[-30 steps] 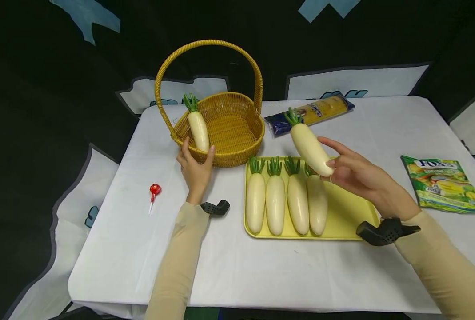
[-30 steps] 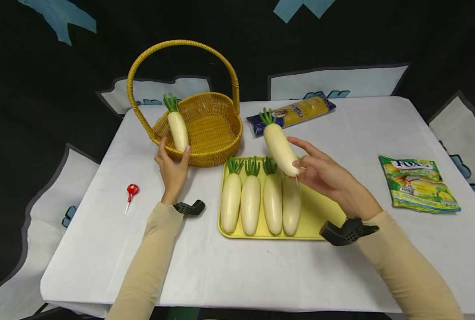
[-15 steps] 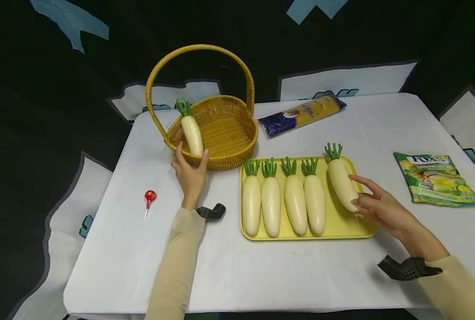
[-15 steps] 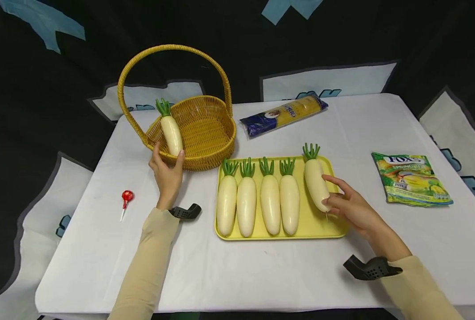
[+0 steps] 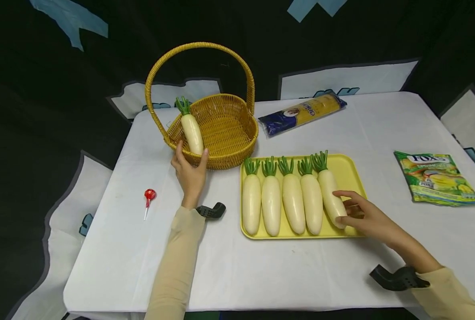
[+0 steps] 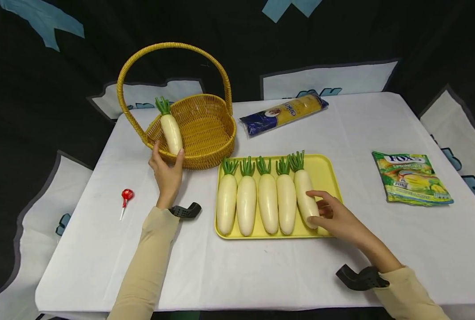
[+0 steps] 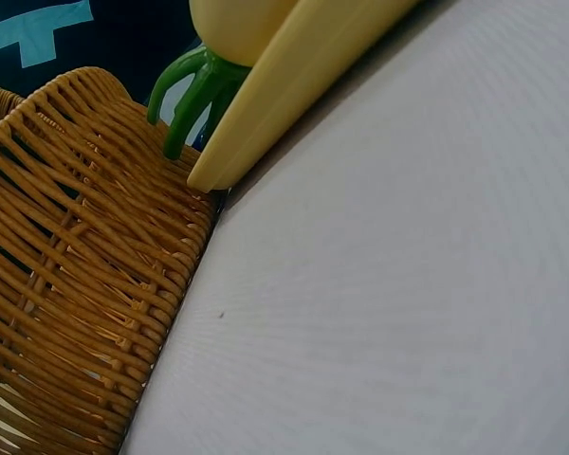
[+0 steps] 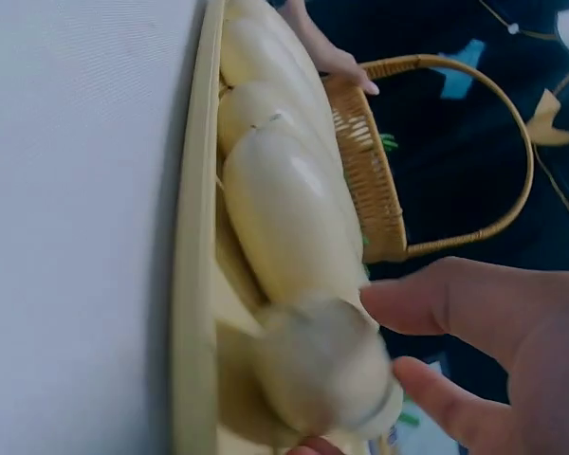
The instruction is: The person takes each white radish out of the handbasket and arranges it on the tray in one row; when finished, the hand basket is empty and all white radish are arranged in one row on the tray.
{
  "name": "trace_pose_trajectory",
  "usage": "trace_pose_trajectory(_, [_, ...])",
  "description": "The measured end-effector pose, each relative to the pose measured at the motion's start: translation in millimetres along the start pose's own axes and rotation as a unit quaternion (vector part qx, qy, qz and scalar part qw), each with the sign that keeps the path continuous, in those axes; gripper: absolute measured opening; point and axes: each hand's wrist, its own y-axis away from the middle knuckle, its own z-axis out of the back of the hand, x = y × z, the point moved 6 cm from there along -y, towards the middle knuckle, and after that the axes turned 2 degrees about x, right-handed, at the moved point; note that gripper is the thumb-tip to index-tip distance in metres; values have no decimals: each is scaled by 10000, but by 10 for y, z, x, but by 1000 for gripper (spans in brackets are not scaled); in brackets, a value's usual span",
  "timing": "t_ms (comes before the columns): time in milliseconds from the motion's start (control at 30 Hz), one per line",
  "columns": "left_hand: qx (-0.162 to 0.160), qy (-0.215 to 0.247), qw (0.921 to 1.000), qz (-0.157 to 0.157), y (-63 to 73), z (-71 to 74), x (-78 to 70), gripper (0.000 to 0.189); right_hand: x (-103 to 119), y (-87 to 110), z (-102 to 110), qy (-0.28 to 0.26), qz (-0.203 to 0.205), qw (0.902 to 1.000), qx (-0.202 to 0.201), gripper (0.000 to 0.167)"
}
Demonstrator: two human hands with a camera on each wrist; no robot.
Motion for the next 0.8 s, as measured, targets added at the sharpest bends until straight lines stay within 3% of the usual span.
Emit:
trace_pose_trajectory(367, [-13,-24,10000,41,-5,5,6,80,264,-143,42,576,740,9944,-494,34])
trace_pose_trajectory(667, [-101,-59,9999,-23,0,19,2,81,516,-379,97,764,1461,9842,-642,36])
trace_pose_trajectory(800, [-88,-55,9999,-25,-4,15,2,81,647,-531,27,613,1544,9843,-589,35])
